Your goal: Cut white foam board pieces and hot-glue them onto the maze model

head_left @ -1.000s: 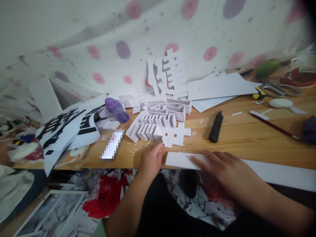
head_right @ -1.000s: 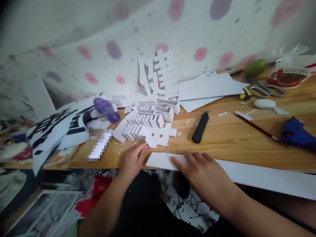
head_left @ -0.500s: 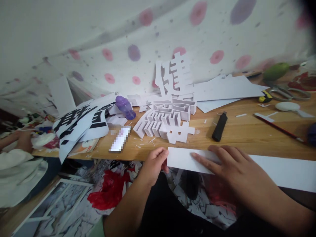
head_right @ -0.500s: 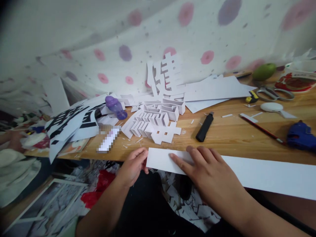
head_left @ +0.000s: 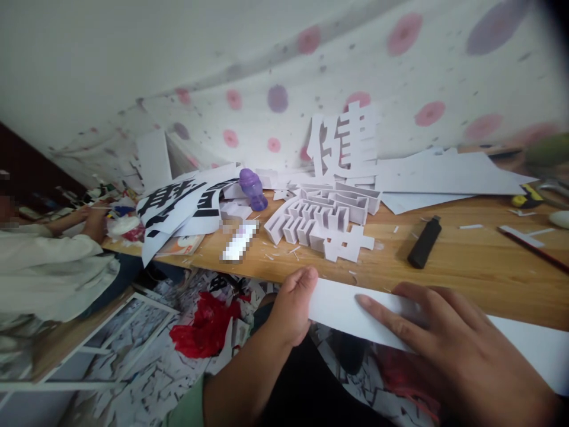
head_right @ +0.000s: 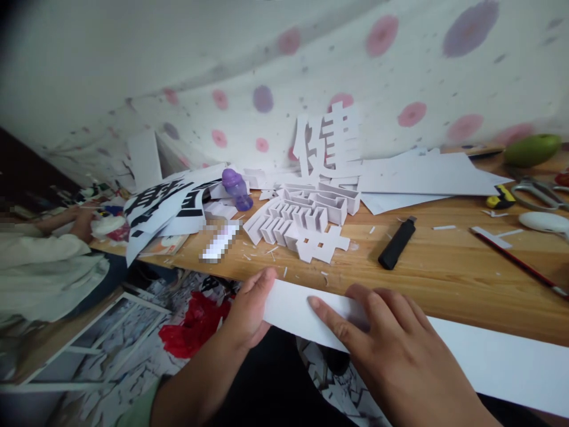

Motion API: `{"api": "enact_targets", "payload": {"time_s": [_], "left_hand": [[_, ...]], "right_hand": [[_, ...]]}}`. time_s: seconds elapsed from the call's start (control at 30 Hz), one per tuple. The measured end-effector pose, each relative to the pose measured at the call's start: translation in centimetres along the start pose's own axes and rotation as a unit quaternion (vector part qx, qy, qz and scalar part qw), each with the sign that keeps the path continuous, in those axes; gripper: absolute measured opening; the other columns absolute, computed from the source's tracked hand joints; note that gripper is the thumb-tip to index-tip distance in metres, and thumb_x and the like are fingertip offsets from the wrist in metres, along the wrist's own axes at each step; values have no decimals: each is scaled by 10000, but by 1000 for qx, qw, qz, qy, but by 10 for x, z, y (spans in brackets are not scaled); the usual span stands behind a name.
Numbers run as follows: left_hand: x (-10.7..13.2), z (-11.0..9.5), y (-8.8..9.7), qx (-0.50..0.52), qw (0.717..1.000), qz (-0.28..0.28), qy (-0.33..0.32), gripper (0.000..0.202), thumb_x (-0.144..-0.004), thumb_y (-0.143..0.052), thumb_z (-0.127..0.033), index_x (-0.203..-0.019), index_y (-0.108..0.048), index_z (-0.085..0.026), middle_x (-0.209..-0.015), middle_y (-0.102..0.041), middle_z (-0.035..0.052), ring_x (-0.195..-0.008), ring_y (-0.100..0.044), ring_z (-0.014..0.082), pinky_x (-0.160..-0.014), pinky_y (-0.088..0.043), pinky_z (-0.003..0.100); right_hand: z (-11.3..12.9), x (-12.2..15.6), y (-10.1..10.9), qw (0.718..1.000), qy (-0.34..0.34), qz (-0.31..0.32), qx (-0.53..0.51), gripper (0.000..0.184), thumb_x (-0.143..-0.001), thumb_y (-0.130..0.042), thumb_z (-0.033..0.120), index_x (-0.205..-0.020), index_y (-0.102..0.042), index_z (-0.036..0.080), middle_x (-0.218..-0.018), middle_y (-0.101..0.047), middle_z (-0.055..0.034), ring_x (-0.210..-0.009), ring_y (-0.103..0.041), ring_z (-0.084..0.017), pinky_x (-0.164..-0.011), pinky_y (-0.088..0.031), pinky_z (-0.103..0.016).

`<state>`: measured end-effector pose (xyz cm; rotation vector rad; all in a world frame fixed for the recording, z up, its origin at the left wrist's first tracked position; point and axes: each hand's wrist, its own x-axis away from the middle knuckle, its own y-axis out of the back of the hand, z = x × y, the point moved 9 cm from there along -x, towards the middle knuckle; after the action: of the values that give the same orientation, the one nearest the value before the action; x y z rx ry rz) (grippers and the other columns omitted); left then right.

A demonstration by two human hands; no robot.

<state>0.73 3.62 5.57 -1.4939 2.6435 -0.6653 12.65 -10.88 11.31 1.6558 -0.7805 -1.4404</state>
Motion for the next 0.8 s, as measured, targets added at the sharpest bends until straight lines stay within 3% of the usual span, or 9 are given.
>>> {"api": "enact_targets", "payload": {"time_s": [0.13, 0.27, 0.33, 0.43, 0.5, 0.6, 0.67, 0.8], "left_hand": [[8, -4, -5, 68, 997, 27, 0, 508, -644, -766, -549, -616, -440, -160, -508, -454, -47, -459, -433, 77, -468, -340, 202], [16, -9, -15, 109, 992, 69, 4, 501, -672, -723, -587, -611, -465, -163, -462, -430, -45, -416, -405, 82, -421, -304, 199], [18, -12, -16, 122, 990, 67, 0, 506, -676, -722, -585, -597, -458, -161, -462, -417, -47, -418, -396, 77, -421, -309, 197], [19, -20, -12, 133, 989, 50, -27, 516, -668, -756, -538, -570, -430, -151, -480, -414, -52, -431, -408, 58, -443, -347, 184], [19, -20, -13, 125, 988, 83, -27, 506, -656, -749, -567, -603, -456, -157, -482, -454, -45, -400, -441, 73, -398, -355, 186], [20, -11, -18, 108, 983, 146, 4, 509, -641, -725, -620, -643, -477, -175, -473, -511, -26, -342, -475, 123, -306, -334, 211], [19, -7, -15, 114, 985, 132, 8, 499, -645, -753, -569, -606, -456, -170, -465, -503, -28, -356, -477, 109, -329, -344, 201], [18, -9, -4, 143, 989, 32, -22, 499, -607, -834, -430, -564, -424, -147, -474, -468, -52, -429, -454, 52, -446, -363, 168]], "right_hand": [[5, 6, -8, 999, 42, -3, 16, 726, -777, -503, 195, -1469, -326, 328, -1201, -489, -130, -922, -522, -295, -697, -539, -483], [8, 6, -10, 998, 56, -15, 7, 684, -805, -517, 251, -1460, -343, 343, -1178, -528, -114, -887, -556, -289, -680, -551, -449], [8, 2, -7, 999, 46, -26, -10, 651, -824, -506, 250, -1449, -360, 361, -1160, -552, -107, -888, -569, -299, -678, -555, -439], [6, -3, -2, 999, 38, -30, -16, 584, -885, -484, 374, -1454, -354, 351, -1137, -563, -108, -874, -583, -295, -663, -555, -430], [3, -2, -3, 999, 28, -20, -8, 581, -916, -443, 453, -1470, -322, 333, -1103, -565, -104, -850, -592, -276, -653, -550, -413], [-4, 4, -6, 1000, 8, -7, -6, 565, -934, -413, 437, -1478, -289, 348, -1060, -578, -86, -832, -605, -257, -635, -544, -385], [-5, 7, -8, 1000, 7, -7, -17, 584, -915, -458, 410, -1472, -283, 383, -1060, -590, -70, -839, -615, -255, -623, -550, -371], [-9, 5, -3, 998, -30, -27, -48, 621, -872, -477, 402, -1453, -266, 464, -1032, -624, -37, -850, -622, -300, -638, -562, -438]]}}
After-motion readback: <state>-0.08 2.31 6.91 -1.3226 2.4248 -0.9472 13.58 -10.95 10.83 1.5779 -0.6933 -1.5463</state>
